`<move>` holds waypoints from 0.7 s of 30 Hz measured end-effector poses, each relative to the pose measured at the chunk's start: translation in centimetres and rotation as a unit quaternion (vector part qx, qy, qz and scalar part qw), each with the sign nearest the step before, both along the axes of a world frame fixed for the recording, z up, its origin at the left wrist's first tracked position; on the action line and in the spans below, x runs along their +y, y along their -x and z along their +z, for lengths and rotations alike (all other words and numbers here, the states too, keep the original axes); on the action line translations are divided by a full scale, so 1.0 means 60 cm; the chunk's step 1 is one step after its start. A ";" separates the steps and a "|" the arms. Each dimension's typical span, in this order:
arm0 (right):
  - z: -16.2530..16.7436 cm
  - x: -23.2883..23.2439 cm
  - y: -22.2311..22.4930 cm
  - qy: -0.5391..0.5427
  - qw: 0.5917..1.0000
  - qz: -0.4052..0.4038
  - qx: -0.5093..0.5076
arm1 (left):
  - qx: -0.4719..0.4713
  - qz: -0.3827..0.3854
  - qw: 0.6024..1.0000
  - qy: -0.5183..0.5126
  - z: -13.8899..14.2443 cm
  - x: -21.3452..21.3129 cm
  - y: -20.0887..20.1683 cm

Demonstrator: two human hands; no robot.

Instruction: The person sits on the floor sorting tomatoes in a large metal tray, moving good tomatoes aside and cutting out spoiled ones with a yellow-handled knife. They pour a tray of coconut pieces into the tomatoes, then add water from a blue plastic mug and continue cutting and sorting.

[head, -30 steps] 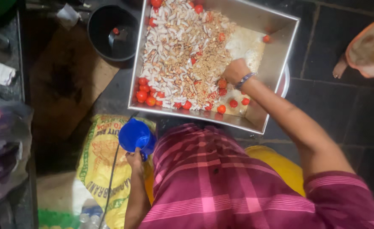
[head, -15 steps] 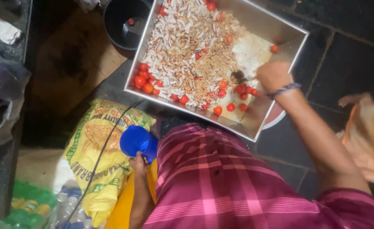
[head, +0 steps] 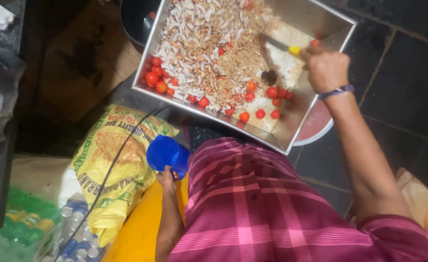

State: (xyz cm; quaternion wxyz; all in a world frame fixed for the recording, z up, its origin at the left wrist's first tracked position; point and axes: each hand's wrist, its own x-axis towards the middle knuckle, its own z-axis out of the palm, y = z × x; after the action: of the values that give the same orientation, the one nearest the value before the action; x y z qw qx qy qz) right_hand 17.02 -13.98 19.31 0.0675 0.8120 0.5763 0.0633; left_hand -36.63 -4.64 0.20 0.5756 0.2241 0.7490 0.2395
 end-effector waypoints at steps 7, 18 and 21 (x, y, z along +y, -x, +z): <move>0.100 -0.155 0.017 0.006 0.994 -0.078 0.074 | 0.019 -0.011 1.000 0.012 0.007 -0.014 -0.013; 0.085 -0.052 0.089 0.022 0.997 0.022 0.069 | 0.012 -0.070 0.997 0.028 0.008 0.017 -0.020; -0.034 0.059 0.105 0.202 0.975 0.088 0.034 | 0.027 -0.075 0.997 0.020 0.002 0.034 -0.025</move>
State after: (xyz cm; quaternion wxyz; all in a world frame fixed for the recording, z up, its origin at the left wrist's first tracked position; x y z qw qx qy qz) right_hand 10.75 -10.42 17.27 0.2046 0.7293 0.6483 -0.0770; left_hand -35.16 -2.60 0.34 0.5758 0.2744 0.7501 0.1747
